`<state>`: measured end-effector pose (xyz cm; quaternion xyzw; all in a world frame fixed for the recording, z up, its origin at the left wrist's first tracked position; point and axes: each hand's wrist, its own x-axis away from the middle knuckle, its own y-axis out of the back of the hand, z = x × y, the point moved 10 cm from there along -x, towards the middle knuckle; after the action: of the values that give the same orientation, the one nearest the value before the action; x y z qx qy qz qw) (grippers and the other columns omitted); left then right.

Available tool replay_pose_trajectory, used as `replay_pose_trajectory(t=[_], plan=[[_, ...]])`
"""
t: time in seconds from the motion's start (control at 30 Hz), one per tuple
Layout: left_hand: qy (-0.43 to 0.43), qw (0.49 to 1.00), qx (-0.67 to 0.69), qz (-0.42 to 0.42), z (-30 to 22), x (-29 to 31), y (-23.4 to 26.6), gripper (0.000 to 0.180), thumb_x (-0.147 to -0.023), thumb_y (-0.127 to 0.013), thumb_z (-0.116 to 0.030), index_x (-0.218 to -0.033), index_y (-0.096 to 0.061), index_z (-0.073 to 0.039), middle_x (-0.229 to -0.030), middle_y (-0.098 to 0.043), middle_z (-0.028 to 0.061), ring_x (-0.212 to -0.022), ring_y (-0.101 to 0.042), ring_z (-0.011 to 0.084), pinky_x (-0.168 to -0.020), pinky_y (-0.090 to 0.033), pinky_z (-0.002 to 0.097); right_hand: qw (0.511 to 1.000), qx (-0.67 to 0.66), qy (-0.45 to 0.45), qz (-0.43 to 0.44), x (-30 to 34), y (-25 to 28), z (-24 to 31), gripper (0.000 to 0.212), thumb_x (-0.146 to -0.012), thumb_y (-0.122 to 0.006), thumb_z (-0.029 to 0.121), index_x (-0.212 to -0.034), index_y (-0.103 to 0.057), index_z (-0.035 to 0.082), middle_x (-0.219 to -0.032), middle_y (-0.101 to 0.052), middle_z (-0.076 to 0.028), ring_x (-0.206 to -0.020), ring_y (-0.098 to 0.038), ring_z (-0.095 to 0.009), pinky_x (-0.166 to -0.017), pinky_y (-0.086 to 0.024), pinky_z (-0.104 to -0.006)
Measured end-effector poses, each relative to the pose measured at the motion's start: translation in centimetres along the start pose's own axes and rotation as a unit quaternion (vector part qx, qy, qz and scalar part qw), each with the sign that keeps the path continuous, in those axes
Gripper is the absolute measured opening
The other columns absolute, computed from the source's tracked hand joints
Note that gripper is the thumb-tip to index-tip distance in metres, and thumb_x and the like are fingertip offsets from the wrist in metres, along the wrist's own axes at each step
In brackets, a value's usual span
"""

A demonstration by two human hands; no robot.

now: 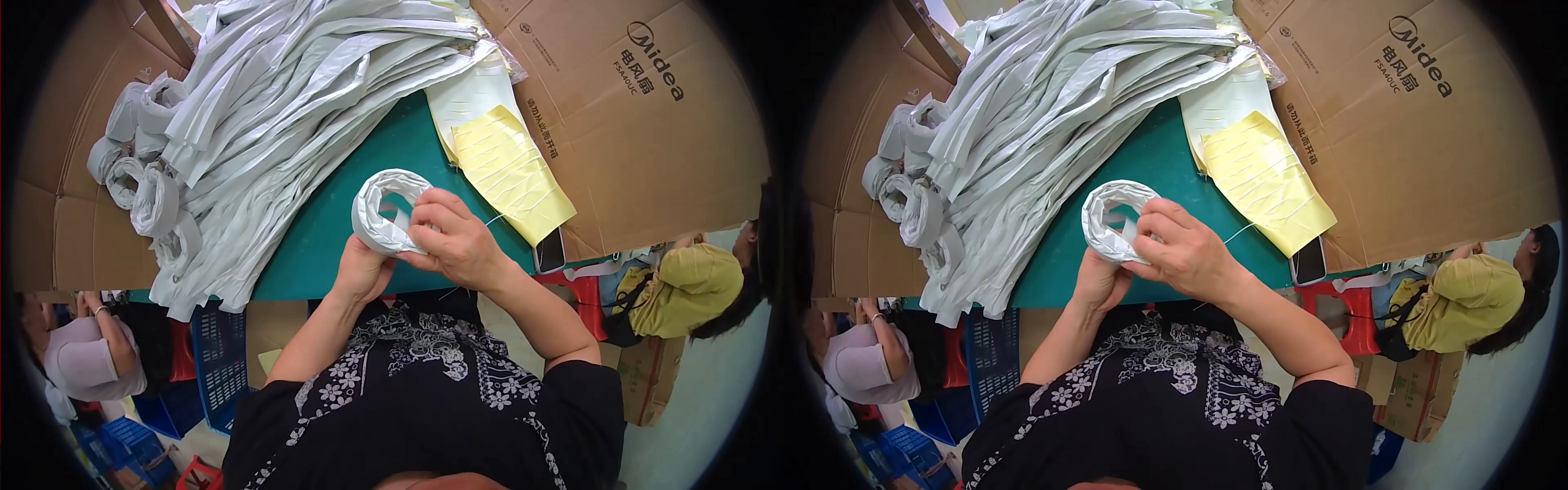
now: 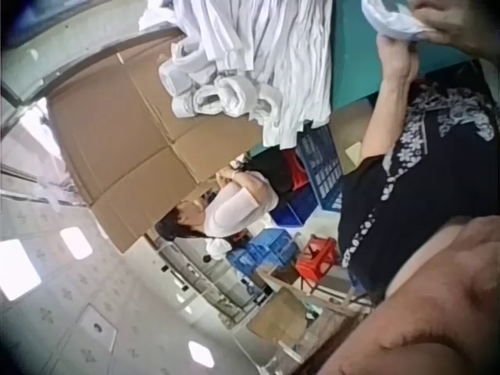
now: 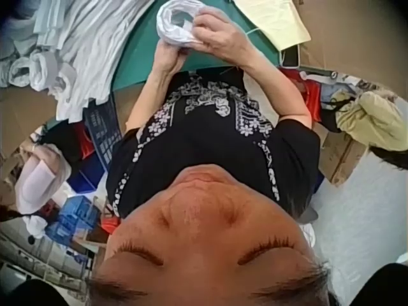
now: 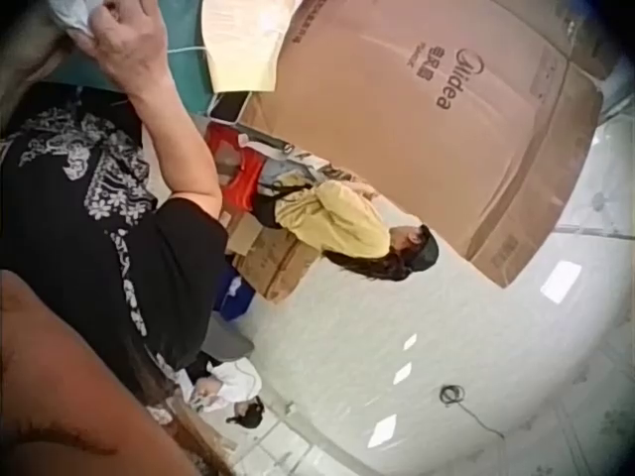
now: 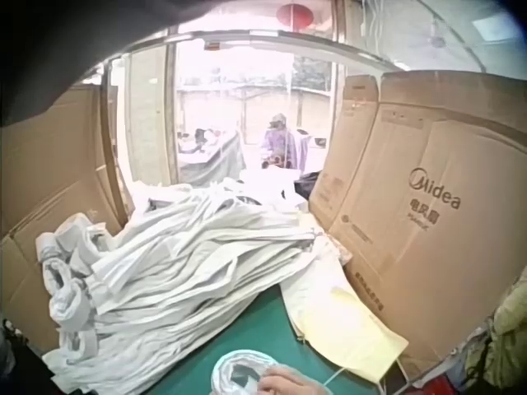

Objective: Rolling up white fabric belts, securing each with adhesive tape from a dispenser, and placing the bundles into a plastic basket.

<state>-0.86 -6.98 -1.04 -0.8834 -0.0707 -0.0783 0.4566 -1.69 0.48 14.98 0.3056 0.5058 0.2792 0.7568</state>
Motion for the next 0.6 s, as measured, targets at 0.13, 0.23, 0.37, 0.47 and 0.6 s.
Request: replay_pose_trajectory(t=[0.13,0.23,0.37,0.47,0.6], plan=[[0.032,0.979,0.07,0.191,0.2,1.0,-2.6,0.064,-0.076,-0.07,-0.017,-0.129,-0.038,-0.005,-0.127,-0.046,0.0078,-0.117,-0.046,0.0209,-0.1,-0.037,0.0362,0.999,-0.017,-0.027,-0.004,0.7,0.4,-1.2,0.029,-0.064,-0.076,0.018,-0.079,-0.056,0.003,-0.093,-0.047,-0.009,-0.096,-0.053,-0.025,-0.074,-0.048,-0.0327],[0.024,0.989,0.041,0.137,0.5,1.2,-2.5,0.08,-0.07,-0.077,-0.027,-0.133,-0.034,-0.006,-0.13,-0.044,0.0062,-0.122,-0.041,0.0213,-0.104,-0.032,0.038,0.997,-0.025,-0.036,0.065,1.2,-1.4,-1.5,0.033,-0.062,-0.078,0.018,-0.079,-0.055,0.003,-0.093,-0.043,-0.01,-0.095,-0.053,-0.025,-0.072,-0.049,-0.033],[0.058,0.986,0.01,0.154,1.3,1.0,-3.0,0.085,-0.067,-0.079,-0.03,-0.134,-0.033,-0.008,-0.13,-0.044,0.0053,-0.123,-0.04,0.0209,-0.104,-0.032,0.0375,0.988,-0.115,-0.1,-0.017,0.6,-0.3,-1.9,0.036,-0.058,-0.08,0.016,-0.081,-0.055,0.003,-0.111,-0.045,-0.012,-0.094,-0.056,-0.023,-0.074,-0.049,-0.0318],[0.049,0.973,0.059,0.216,1.1,1.2,-3.6,0.083,-0.068,-0.078,-0.032,-0.134,-0.033,-0.01,-0.13,-0.043,0.0051,-0.121,-0.042,0.0211,-0.102,-0.035,0.0371,0.984,-0.142,-0.088,-0.067,0.2,0.4,-1.6,0.034,-0.059,-0.079,0.015,-0.084,-0.06,0.003,-0.122,-0.044,-0.013,-0.092,-0.058,-0.023,-0.075,-0.05,-0.0316],[0.007,0.995,0.042,0.089,-0.1,0.2,-2.3,0.067,-0.071,-0.077,-0.017,-0.126,-0.04,-0.006,-0.119,-0.05,0.0056,-0.111,-0.049,0.0182,-0.097,-0.039,0.0365,0.989,-0.106,-0.077,-0.063,1.1,0.1,-2.3,0.027,-0.061,-0.077,0.013,-0.083,-0.066,0.004,-0.12,-0.049,-0.012,-0.092,-0.058,-0.023,-0.076,-0.05,-0.0318]])
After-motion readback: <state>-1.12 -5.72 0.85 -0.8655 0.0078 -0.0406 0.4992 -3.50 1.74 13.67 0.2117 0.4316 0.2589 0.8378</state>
